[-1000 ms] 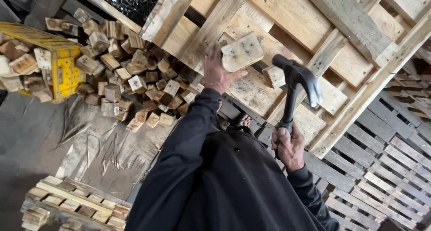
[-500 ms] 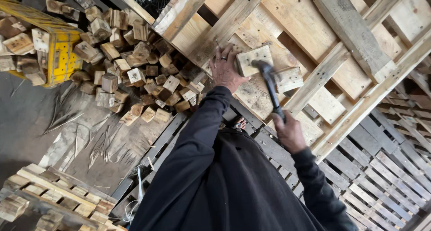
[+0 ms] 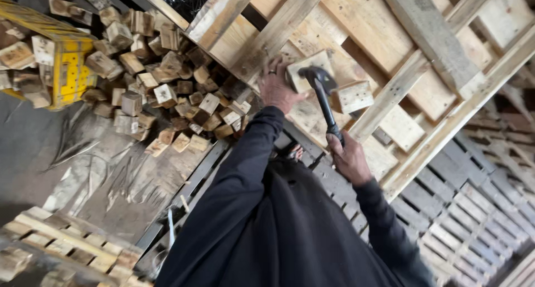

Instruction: The person assembles wooden pallets by placing small wooden blocks and planks onto a pallet frame, then securing them with nails using a hammer. The person repeatedly picks up nails, positions them, and hammers them into the wood.

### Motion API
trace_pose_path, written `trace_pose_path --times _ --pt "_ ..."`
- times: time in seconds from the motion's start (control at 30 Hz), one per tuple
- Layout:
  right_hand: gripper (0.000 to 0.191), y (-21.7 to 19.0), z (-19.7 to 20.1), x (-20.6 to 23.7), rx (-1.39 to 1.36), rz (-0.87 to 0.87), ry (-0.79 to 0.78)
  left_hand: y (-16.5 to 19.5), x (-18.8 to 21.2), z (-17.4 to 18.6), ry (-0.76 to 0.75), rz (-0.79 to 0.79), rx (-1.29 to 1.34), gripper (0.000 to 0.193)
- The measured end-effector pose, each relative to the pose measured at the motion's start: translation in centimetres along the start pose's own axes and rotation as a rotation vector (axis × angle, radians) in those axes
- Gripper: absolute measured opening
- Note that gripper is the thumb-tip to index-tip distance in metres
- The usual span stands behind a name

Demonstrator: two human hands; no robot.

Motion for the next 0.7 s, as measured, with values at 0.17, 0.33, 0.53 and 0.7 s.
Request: trace_pose_path --times 0.17,0.33,0.53,0.7 --pt "0.042 -2.6 3.2 3.2 -0.336 0.175 0.148 0.7 0.3 -0.5 -0.013 -0.005 -0.027 0.111" --pt "0.038 -1.7 3.1 2.5 -0.854 0.327 0.151 0.2 0.7 -0.7 0.007 0.014 0.008 0.110" --pt "0.041 6.1 -2.7 0.0 -0.225 -0.280 0.046 -0.7 0.4 -1.1 -0.016 0.059 -0.007 0.102" --pt "0.040 5.3 -3.8 0.4 -0.232 -0.121 0.083 2.3 1.2 2.2 0.292 -0.160 -0.038 0.108"
Point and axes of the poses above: each hand's wrist, its own x-axis away from the middle knuckle, its own z-axis out of the back of the hand, y = z × x, the point moved 10 cm from there along -x, towards the middle knuckle, and after that the axes turned 1 degree about x, right-handed, at the moved point
